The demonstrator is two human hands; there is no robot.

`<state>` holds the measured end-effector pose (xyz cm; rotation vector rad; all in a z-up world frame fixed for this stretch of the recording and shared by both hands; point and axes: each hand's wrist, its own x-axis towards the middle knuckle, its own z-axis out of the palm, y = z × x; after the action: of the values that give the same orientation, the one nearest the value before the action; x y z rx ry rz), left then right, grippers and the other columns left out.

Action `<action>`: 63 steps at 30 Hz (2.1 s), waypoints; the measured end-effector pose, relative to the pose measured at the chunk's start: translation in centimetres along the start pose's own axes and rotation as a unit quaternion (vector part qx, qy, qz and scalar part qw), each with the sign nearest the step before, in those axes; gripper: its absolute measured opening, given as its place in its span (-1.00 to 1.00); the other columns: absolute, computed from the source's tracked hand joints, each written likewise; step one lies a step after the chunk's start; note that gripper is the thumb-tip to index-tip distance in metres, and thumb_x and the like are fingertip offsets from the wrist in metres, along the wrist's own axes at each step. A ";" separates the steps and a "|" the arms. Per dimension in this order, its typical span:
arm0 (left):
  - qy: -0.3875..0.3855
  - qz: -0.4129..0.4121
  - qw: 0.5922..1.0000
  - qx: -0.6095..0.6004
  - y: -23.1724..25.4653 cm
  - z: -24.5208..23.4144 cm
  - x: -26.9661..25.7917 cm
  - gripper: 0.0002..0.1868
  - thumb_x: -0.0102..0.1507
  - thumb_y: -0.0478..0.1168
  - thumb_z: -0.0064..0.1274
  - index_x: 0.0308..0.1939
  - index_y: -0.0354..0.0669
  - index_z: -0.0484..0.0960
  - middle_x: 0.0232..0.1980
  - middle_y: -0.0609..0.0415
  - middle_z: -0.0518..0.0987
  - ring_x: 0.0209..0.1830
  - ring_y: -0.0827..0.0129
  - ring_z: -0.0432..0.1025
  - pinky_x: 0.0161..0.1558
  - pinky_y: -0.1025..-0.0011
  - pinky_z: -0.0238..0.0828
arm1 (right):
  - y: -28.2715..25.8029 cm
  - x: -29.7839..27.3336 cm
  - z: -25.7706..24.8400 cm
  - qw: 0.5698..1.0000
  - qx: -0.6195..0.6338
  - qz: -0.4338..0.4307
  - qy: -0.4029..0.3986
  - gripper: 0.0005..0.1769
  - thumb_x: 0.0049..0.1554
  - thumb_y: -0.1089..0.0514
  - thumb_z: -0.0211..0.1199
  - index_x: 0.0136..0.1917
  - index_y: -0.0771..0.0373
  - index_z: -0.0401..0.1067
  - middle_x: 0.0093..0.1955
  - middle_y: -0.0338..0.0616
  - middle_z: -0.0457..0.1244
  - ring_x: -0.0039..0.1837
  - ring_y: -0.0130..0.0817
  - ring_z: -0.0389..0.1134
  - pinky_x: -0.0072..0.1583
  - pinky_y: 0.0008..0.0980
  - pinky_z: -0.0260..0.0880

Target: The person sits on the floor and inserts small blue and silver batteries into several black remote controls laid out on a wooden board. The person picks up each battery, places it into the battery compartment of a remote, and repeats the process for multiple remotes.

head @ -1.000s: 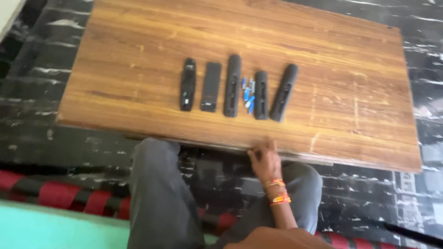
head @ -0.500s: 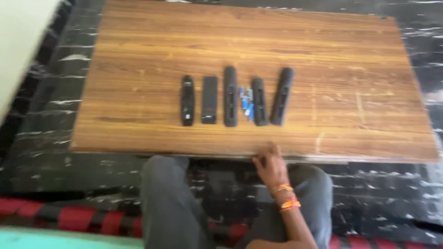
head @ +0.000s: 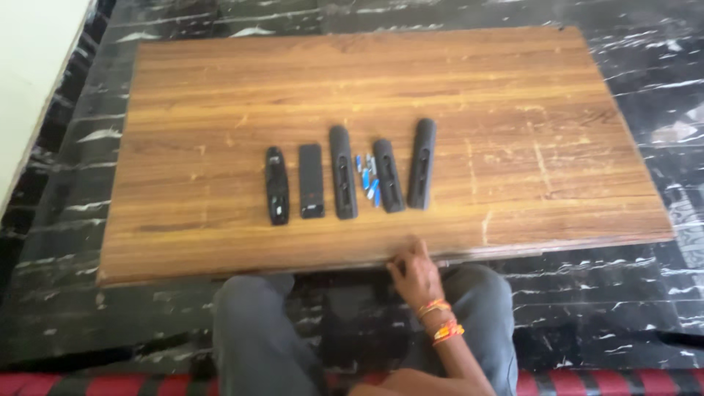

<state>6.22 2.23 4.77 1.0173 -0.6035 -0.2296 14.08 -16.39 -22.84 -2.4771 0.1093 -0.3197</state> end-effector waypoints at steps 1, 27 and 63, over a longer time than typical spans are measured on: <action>-0.002 0.011 1.000 -0.006 0.0 0.2 0.7 -0.80 0.32 -0.33 0.14 -0.05 -0.44 0.71 -0.17 -0.07 0.78 -0.18 0.32 0.71 -0.09 0.43 0.70 | 0.2 0.3 0.3 1.000 0.001 -0.025 0.018 -0.83 -0.07 0.15 0.45 -0.28 0.25 0.50 0.15 0.19 0.23 0.01 0.20 0.37 0.01 0.02 0.41; 0.077 -0.009 0.794 0.603 -16.7 -19.8 -1.1 -0.78 0.31 -0.09 0.14 -0.13 -0.17 0.69 -0.19 -0.10 0.71 -0.26 0.04 0.61 -0.24 0.17 0.56 | -1.2 3.0 -1.9 0.995 -0.013 0.079 -0.061 -0.77 0.04 -0.04 0.42 -0.15 0.12 0.58 -0.19 -0.08 0.43 -0.13 -0.09 0.49 -0.07 -0.16 0.47; 0.110 -0.099 0.663 0.734 -19.5 -24.3 1.5 -0.10 0.25 0.23 0.09 0.54 -0.13 0.17 0.58 -0.17 0.16 0.64 -0.06 -0.16 0.51 -0.24 -0.30 | -0.9 8.9 0.0 0.962 -0.229 -0.122 0.080 -0.26 0.21 -0.10 0.27 0.52 0.32 0.27 0.47 0.14 0.23 0.63 0.13 0.04 0.56 0.23 -0.11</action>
<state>23.11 9.10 -20.46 2.6653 -0.3605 0.2987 22.71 -17.09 -20.51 -2.9256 -0.0657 -0.6656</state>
